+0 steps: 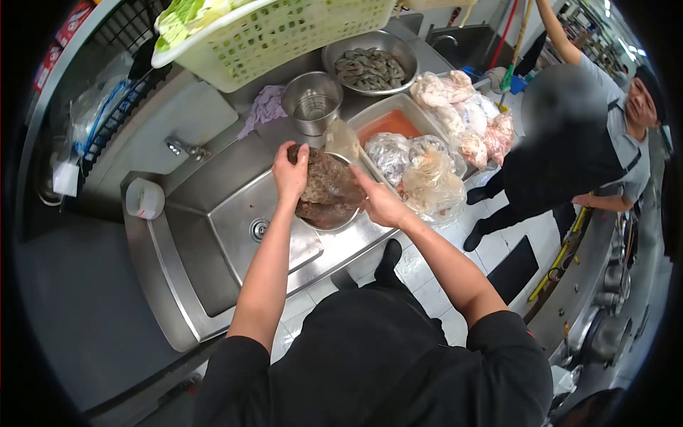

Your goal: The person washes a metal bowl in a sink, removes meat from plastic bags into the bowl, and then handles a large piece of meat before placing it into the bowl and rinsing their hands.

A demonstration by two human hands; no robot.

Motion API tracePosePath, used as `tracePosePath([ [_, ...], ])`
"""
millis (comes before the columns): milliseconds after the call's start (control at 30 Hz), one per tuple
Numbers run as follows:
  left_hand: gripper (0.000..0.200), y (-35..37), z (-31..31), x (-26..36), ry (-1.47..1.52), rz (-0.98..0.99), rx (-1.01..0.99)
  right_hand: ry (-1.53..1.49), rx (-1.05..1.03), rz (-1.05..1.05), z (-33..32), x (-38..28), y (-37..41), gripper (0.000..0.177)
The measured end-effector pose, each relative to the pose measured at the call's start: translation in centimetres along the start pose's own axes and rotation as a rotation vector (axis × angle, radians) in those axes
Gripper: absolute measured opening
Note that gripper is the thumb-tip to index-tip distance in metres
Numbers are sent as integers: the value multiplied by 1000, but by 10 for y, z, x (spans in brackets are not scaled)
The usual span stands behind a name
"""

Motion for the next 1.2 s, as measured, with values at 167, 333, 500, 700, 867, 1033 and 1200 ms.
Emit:
tracePosePath([
  [167, 50, -1, -1, -1, 63, -51, -32, -179, 213, 69, 20, 27, 6, 41],
  [333, 52, -2, 0, -6, 49, -49, 14, 58, 235, -32, 12, 27, -11, 23],
  [500, 52, 10, -1, 16, -266, 38, 44, 95, 43, 49, -2, 41, -33, 26],
  [700, 51, 75, -12, 70, -439, 388, -74, -311, -56, 88, -3, 61, -47, 31],
  [867, 53, 138, 19, 83, -666, 555, -401, -201, -66, -47, -15, 55, -73, 35],
  [1033, 29, 152, 53, 52, -1000, 839, -476, -8, -186, -106, -80, 70, -73, 43],
  [1200, 19, 143, 57, 73, -1005, 840, -526, 581, -470, -228, -159, 79, -2, 72],
])
Point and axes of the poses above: each hand's wrist, its own y-axis away from the middle knuckle, its own z-axis out of the palm, x = y × z, the point moved 1 cm from there along -y, towards the middle knuckle, and after that the axes turned 7 degrees about y, right-handed, at the moved point
